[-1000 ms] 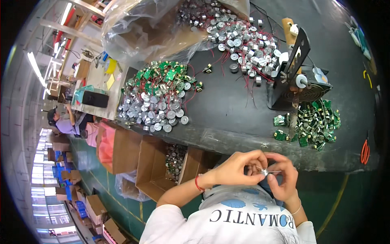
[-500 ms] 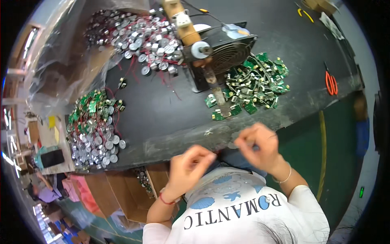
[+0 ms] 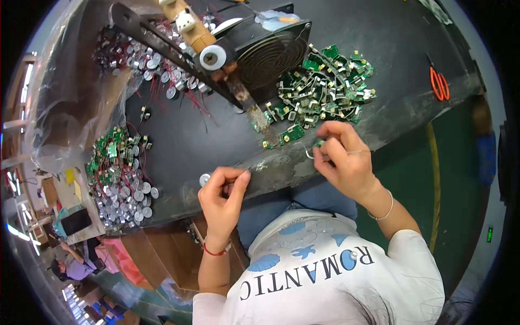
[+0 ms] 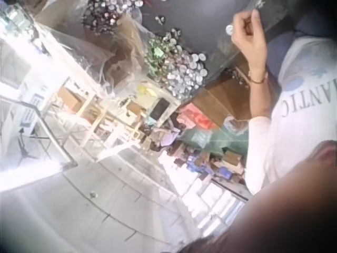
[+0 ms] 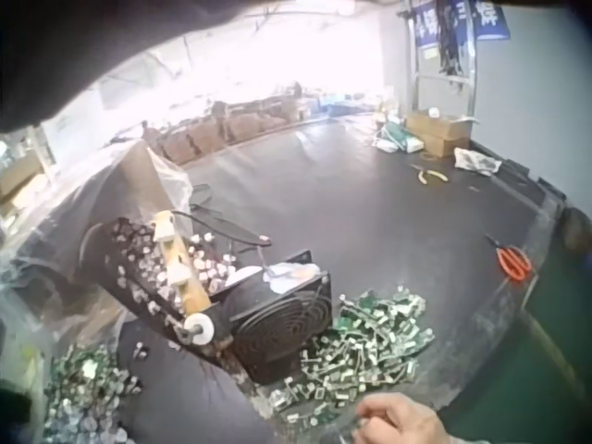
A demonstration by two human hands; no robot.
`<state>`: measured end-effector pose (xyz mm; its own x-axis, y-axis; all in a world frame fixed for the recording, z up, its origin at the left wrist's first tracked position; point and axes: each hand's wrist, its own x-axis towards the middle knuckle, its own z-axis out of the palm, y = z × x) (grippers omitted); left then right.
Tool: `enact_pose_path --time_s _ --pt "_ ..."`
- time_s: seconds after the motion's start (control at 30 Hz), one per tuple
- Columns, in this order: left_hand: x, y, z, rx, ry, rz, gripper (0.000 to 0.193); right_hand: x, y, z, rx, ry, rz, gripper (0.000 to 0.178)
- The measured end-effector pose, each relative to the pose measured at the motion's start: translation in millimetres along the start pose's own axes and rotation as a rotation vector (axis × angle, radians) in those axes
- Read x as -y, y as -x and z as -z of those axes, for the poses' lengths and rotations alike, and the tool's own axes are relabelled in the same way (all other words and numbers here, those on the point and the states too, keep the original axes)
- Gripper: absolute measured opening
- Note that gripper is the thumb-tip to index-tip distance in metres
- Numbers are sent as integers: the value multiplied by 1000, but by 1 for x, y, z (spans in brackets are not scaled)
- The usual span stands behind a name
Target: The person assembles small motors, wires, and connectors onto printed circuit boards by hand.
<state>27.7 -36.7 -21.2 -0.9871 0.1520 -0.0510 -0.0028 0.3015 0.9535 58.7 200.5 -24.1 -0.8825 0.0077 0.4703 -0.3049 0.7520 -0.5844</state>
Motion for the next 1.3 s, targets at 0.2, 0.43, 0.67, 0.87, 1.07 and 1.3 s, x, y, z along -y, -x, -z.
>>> enact_pose_path --time_s 0.2,0.43,0.67,0.87,1.07,1.3 --pt "-10 -6 -8 108 82 58 5 -1 6 2 -50 -152 52 33" --pt "-6 -7 -14 141 127 30 6 9 2 -14 17 -370 -57 30" --pt "-20 -14 -21 190 198 -80 5 20 -4 -19 -7 -573 -33 25" --pt "-26 -19 -26 248 494 57 8 15 -13 -13 18 -673 -2 14" --pt "-32 -23 -29 232 499 89 7 13 -18 -13 9 -641 10 9" --pt "-35 -27 -30 217 509 56 8 11 -25 -13 -15 -658 52 7"
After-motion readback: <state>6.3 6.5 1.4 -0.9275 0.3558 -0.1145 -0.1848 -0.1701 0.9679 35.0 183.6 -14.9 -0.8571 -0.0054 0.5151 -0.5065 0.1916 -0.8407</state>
